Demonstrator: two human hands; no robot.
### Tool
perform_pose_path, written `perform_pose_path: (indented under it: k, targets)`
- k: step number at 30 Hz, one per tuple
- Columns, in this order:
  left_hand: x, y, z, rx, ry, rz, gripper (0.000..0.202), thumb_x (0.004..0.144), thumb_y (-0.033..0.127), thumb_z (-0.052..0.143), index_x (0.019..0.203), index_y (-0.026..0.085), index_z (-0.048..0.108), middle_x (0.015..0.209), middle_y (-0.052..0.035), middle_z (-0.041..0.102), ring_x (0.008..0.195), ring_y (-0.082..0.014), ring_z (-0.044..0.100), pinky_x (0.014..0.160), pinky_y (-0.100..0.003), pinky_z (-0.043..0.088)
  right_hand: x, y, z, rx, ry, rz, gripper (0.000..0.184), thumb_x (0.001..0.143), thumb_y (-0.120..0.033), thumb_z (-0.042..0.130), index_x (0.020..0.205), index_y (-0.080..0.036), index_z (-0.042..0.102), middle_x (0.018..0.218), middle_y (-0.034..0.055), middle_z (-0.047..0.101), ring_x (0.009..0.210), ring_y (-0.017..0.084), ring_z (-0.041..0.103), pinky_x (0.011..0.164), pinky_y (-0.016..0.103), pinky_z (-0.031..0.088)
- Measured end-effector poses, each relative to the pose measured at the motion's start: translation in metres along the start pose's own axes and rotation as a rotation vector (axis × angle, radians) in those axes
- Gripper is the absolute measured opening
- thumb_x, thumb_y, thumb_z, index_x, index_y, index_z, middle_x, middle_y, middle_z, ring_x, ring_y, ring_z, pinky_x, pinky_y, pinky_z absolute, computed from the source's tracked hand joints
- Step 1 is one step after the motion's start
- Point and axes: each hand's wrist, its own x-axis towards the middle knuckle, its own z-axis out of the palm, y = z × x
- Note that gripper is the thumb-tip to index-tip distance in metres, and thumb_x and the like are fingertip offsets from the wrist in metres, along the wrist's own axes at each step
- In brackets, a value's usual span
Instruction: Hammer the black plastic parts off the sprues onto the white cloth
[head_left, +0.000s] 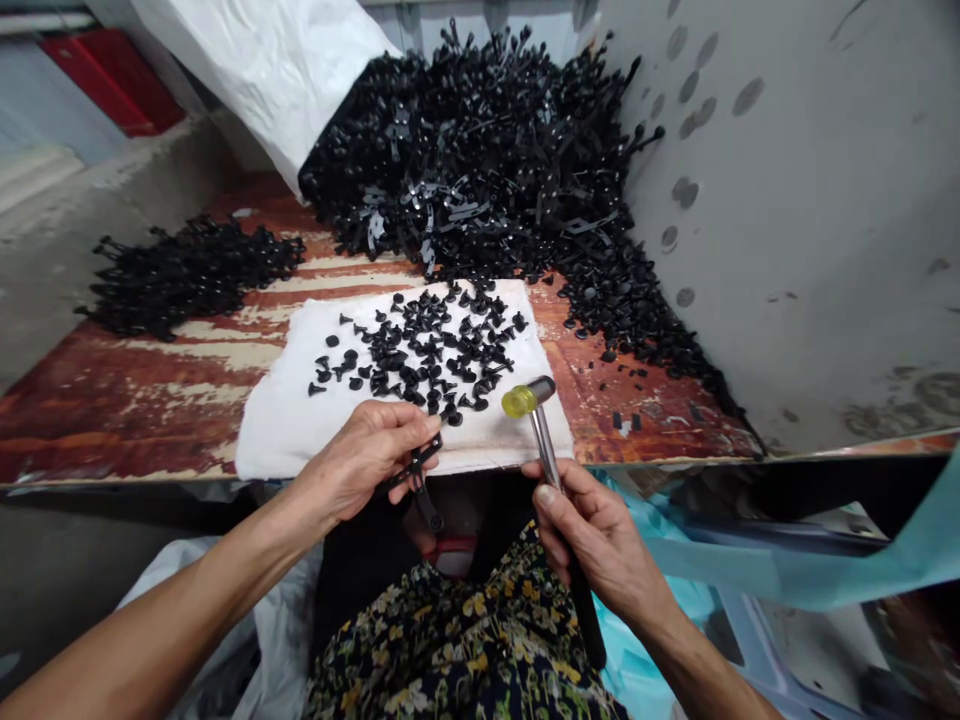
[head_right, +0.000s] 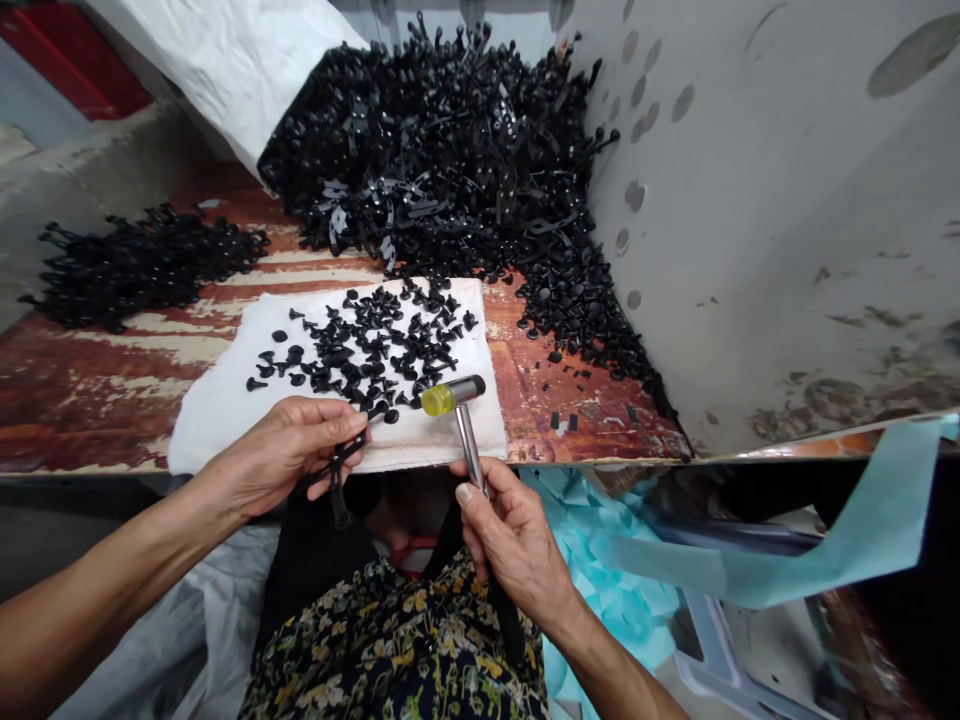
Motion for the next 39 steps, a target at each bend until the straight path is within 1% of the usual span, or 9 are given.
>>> perform_pose_path:
  k: [6,11,16,20,22,25,30,35,39]
  targets:
    - [-0.001,0.008,-0.002,0.135,-0.020,0.022,0.038,0.051,0.040,0.082,0.049,0.014,0.055,0.044,0.0000,0.057,0.028,-0.0046,0.040,0.026,-0.016,0.027,-0.004,-0.023,-0.009,-0.175,-0.104,-0.099,0.044,0.095,-0.052,0.048,0.116,-0.015,0.059,0.058,-0.0057,0.050,0.047,0.008,0.040,0.046,0.022,0.033]
    - [0.000,0.013,-0.003,0.208,-0.017,0.000,0.029,0.064,0.033,0.074,0.049,0.014,0.057,0.045,-0.0014,0.057,0.029,-0.0053,0.039,0.026,-0.016,0.026,-0.006,-0.036,-0.013,-0.107,-0.101,-0.006,0.049,0.093,-0.052,0.053,0.128,-0.019,0.048,0.062,-0.0064,0.053,0.043,0.007,0.035,0.040,0.020,0.025]
    - [0.001,0.017,-0.002,0.243,0.002,-0.028,0.028,0.073,0.026,0.067,0.050,0.013,0.058,0.045,-0.0012,0.057,0.028,-0.0055,0.039,0.026,-0.016,0.025,-0.003,-0.042,-0.025,-0.280,-0.062,0.021,0.053,0.088,-0.049,0.059,0.132,-0.021,0.051,0.074,-0.0019,0.058,0.044,0.008,0.044,0.035,0.020,0.034]
    - [0.001,0.020,0.000,0.211,0.003,-0.058,0.028,0.072,0.023,0.067,0.048,0.014,0.055,0.044,-0.0001,0.057,0.028,-0.0047,0.038,0.026,-0.015,0.023,-0.006,-0.048,-0.030,-0.703,0.023,-0.253,0.047,0.096,-0.036,0.048,0.139,-0.018,0.055,0.072,0.0030,0.063,0.057,0.017,0.059,0.049,0.027,0.052]
    - [0.001,0.021,0.000,0.208,-0.005,-0.054,0.028,0.073,0.022,0.065,0.048,0.014,0.055,0.045,0.0001,0.057,0.028,-0.0047,0.038,0.026,-0.015,0.023,-0.008,-0.053,-0.025,-0.851,-0.003,-0.458,0.050,0.098,-0.027,0.044,0.148,-0.019,0.046,0.096,0.0095,0.072,0.082,0.022,0.068,0.071,0.034,0.059]
    - [0.001,0.020,-0.001,0.221,-0.016,-0.041,0.029,0.072,0.024,0.066,0.048,0.014,0.055,0.045,0.0004,0.056,0.028,-0.0049,0.039,0.026,-0.015,0.023,-0.006,-0.059,-0.014,-0.949,-0.124,-0.652,0.057,0.099,-0.015,0.037,0.155,-0.024,0.032,0.135,0.0118,0.063,0.114,0.024,0.064,0.096,0.040,0.053]
    - [0.002,0.020,-0.005,0.249,-0.035,-0.047,0.030,0.070,0.030,0.071,0.050,0.016,0.054,0.044,0.0010,0.056,0.029,-0.0059,0.040,0.026,-0.016,0.023,0.002,-0.059,-0.006,-1.067,-0.175,-0.579,0.060,0.096,-0.013,0.036,0.155,-0.024,0.033,0.110,0.0139,0.072,0.091,0.026,0.070,0.083,0.045,0.059]
    - [0.005,0.022,-0.011,0.315,-0.144,-0.031,0.030,0.070,0.034,0.070,0.051,0.015,0.057,0.043,0.0024,0.053,0.028,-0.0046,0.037,0.027,-0.016,0.024,-0.002,-0.058,-0.008,-1.105,-0.144,-0.508,0.064,0.094,-0.012,0.040,0.155,-0.030,0.032,0.107,0.0107,0.072,0.097,0.027,0.069,0.092,0.048,0.054]
    - [0.007,0.021,-0.017,0.292,-0.229,0.011,0.028,0.064,0.036,0.074,0.053,0.014,0.060,0.049,0.0012,0.058,0.032,-0.0052,0.041,0.028,-0.016,0.029,-0.002,-0.064,-0.009,-1.119,-0.142,-0.502,0.066,0.092,-0.011,0.041,0.154,-0.030,0.033,0.101,0.0088,0.073,0.090,0.026,0.069,0.090,0.047,0.055]
